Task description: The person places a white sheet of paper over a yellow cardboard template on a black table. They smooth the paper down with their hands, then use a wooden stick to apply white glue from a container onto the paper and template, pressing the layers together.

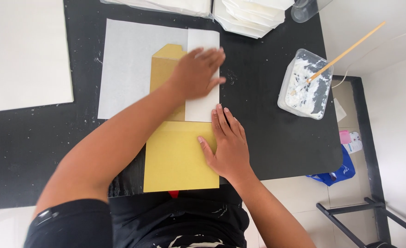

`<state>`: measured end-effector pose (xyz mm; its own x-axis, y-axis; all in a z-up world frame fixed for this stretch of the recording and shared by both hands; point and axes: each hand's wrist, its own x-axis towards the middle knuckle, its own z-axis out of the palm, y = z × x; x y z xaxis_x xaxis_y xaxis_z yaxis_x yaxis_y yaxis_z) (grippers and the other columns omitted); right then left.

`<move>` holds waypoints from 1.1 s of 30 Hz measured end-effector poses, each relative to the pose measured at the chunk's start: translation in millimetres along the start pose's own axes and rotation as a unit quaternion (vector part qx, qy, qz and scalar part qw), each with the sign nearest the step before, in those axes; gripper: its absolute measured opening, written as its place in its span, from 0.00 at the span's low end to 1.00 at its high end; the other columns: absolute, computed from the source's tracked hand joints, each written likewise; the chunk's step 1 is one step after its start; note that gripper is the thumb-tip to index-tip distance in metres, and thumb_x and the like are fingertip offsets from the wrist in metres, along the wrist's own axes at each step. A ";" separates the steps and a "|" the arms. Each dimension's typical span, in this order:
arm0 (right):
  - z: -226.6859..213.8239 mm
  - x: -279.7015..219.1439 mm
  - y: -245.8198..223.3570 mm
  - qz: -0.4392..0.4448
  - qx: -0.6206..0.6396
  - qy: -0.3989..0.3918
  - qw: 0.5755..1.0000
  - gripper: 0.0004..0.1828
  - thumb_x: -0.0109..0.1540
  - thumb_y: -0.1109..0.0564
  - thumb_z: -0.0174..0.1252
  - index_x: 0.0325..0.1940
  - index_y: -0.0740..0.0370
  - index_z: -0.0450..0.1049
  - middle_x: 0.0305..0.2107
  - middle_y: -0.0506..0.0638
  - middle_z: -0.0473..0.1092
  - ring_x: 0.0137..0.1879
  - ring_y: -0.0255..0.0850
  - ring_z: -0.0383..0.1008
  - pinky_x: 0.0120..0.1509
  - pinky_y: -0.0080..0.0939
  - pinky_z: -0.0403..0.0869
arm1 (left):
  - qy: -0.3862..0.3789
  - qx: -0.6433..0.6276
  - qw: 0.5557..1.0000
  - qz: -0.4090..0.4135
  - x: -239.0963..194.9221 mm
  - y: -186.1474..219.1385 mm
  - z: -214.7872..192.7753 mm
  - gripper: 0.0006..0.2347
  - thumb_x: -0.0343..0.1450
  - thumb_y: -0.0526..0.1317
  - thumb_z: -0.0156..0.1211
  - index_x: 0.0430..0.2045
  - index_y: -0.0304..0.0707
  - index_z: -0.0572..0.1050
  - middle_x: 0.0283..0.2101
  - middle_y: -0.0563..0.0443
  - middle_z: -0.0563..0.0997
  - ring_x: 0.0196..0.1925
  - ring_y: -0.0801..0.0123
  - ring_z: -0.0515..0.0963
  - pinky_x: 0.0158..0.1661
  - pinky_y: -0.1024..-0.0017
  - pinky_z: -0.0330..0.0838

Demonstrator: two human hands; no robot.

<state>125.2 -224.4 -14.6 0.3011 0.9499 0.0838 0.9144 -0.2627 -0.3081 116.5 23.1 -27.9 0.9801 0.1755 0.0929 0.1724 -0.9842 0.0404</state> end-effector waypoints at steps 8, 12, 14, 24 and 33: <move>-1.0 -0.9 0.1 0.001 0.010 0.000 1.000 0.41 0.68 0.37 0.48 0.76 0.69 0.57 0.75 0.61 0.52 0.81 0.55 0.47 0.80 0.56 0.47 | -0.013 0.043 0.997 -0.060 32.3 -17.2 4.7 0.37 0.77 0.68 0.27 0.73 0.39 0.58 0.75 0.46 0.61 0.77 0.57 0.57 0.73 0.51 0.41; 0.5 0.0 0.4 -0.003 0.002 0.003 1.000 0.42 0.68 0.36 0.48 0.76 0.68 0.57 0.75 0.61 0.52 0.81 0.55 0.48 0.80 0.55 0.47 | 0.015 0.005 1.000 0.000 -18.6 13.4 7.4 0.30 0.80 0.58 0.40 0.74 0.39 0.56 0.75 0.41 0.59 0.76 0.47 0.58 0.72 0.48 0.50; -0.8 0.2 -0.3 -0.005 0.004 0.004 1.000 0.41 0.68 0.37 0.48 0.76 0.68 0.57 0.75 0.61 0.52 0.81 0.55 0.47 0.80 0.56 0.48 | -0.027 -0.014 1.000 0.004 -47.3 33.0 -17.5 0.28 0.80 0.55 0.35 0.73 0.39 0.56 0.76 0.42 0.58 0.77 0.49 0.56 0.72 0.51 0.50; -2.2 0.3 -2.2 0.012 -0.002 -0.004 1.000 0.41 0.67 0.35 0.46 0.76 0.65 0.58 0.75 0.59 0.54 0.80 0.53 0.50 0.79 0.55 0.48 | -0.032 0.001 0.997 -0.074 7.7 9.3 3.8 0.30 0.80 0.61 0.28 0.74 0.44 0.56 0.77 0.49 0.58 0.78 0.57 0.56 0.73 0.52 0.48; -5.3 1.4 -2.2 0.006 -0.005 -0.005 1.000 0.40 0.68 0.35 0.46 0.76 0.66 0.58 0.75 0.59 0.54 0.80 0.54 0.50 0.79 0.55 0.49 | 0.008 0.022 0.997 -0.074 9.4 13.2 13.6 0.31 0.80 0.61 0.34 0.74 0.39 0.55 0.76 0.42 0.57 0.78 0.50 0.55 0.73 0.50 0.47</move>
<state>125.0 -223.3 -8.8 0.3097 0.9482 0.0710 0.9131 -0.2757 -0.3003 129.3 11.4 -39.9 0.9423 0.3181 0.1041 0.3188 -0.9478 0.0106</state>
